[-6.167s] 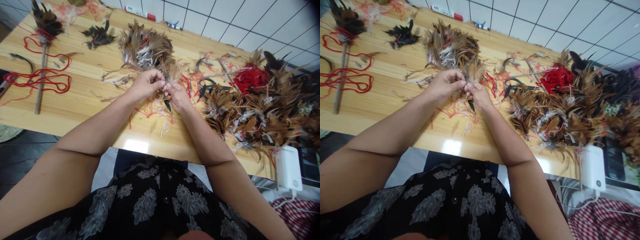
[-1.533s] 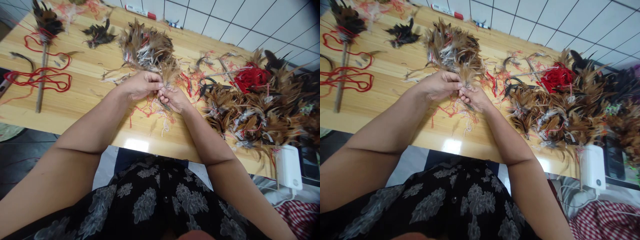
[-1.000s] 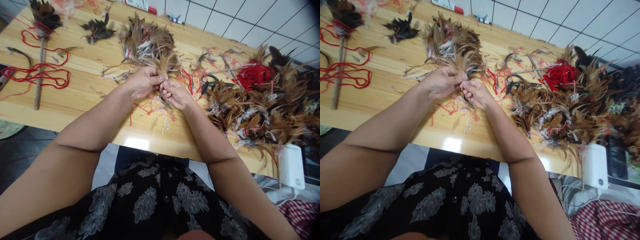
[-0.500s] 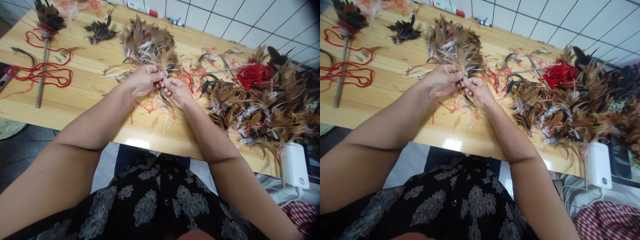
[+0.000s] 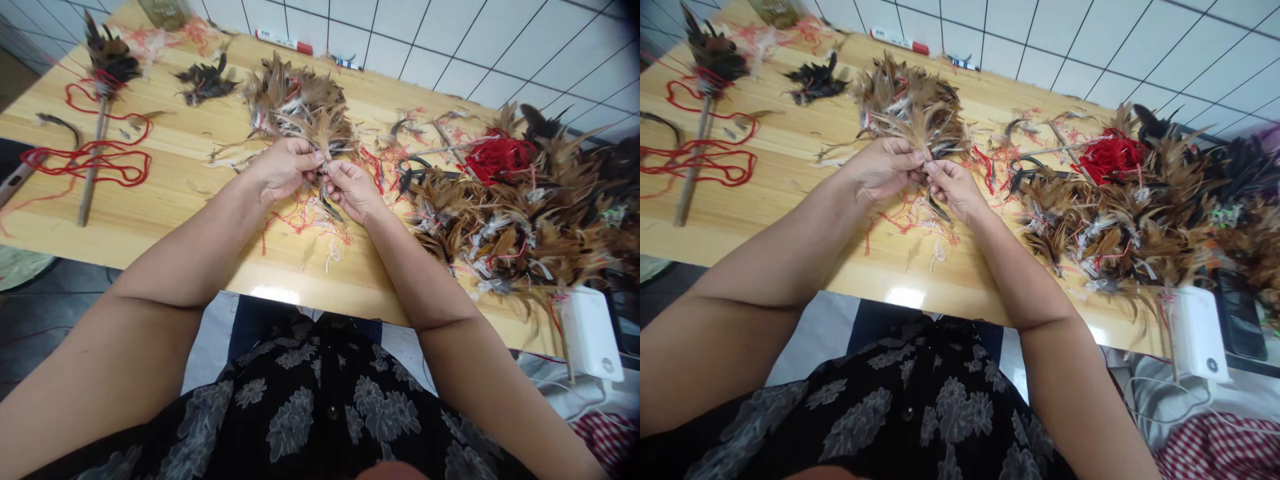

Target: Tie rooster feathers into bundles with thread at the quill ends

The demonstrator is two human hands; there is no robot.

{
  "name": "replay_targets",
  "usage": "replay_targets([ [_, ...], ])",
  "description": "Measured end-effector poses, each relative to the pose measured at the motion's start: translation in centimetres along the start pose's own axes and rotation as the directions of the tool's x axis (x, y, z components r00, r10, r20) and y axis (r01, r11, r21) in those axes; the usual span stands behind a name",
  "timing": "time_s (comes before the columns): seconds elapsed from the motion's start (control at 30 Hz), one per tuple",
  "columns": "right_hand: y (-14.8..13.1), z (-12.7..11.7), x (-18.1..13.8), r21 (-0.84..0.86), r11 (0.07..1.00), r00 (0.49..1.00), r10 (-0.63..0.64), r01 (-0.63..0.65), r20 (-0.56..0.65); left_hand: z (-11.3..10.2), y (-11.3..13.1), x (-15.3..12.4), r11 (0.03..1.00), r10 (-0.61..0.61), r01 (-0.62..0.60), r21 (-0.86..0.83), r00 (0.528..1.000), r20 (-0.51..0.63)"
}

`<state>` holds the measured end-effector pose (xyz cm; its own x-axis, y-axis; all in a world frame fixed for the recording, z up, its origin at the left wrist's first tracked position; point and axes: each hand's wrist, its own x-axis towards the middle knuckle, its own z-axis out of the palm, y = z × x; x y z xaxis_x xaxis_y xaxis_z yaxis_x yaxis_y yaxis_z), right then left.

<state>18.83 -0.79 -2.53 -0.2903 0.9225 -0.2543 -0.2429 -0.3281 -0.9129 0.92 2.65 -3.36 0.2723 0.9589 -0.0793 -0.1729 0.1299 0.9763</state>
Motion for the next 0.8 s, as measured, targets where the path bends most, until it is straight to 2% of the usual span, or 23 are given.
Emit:
replay_targets([
  [0.2, -0.2, 0.2, -0.1, -0.032, 0.999, 1.000, 0.016, -0.016, 0.002, 0.5, -0.1, -0.4, 0.994, -0.006, 0.006, 0.111, 1.000, 0.001],
  [0.4, 0.1, 0.3, -0.1, -0.107, 0.994, 0.999, -0.013, 0.008, -0.045, 0.9, -0.4, -0.3, 0.998, -0.002, -0.002, 0.060, 0.997, 0.078],
  [0.57, 0.2, 0.3, -0.4, -0.141, 0.989, 0.995, -0.058, 0.047, -0.075, 0.6, -0.1, -0.5, 0.998, 0.021, -0.026, 0.063, 0.997, 0.076],
  [0.8, 0.5, 0.3, 0.0, -0.220, 0.974, 0.994, -0.076, 0.057, -0.078, -0.6, -0.6, 0.2, 0.993, 0.083, -0.104, 0.061, 0.955, 0.284],
])
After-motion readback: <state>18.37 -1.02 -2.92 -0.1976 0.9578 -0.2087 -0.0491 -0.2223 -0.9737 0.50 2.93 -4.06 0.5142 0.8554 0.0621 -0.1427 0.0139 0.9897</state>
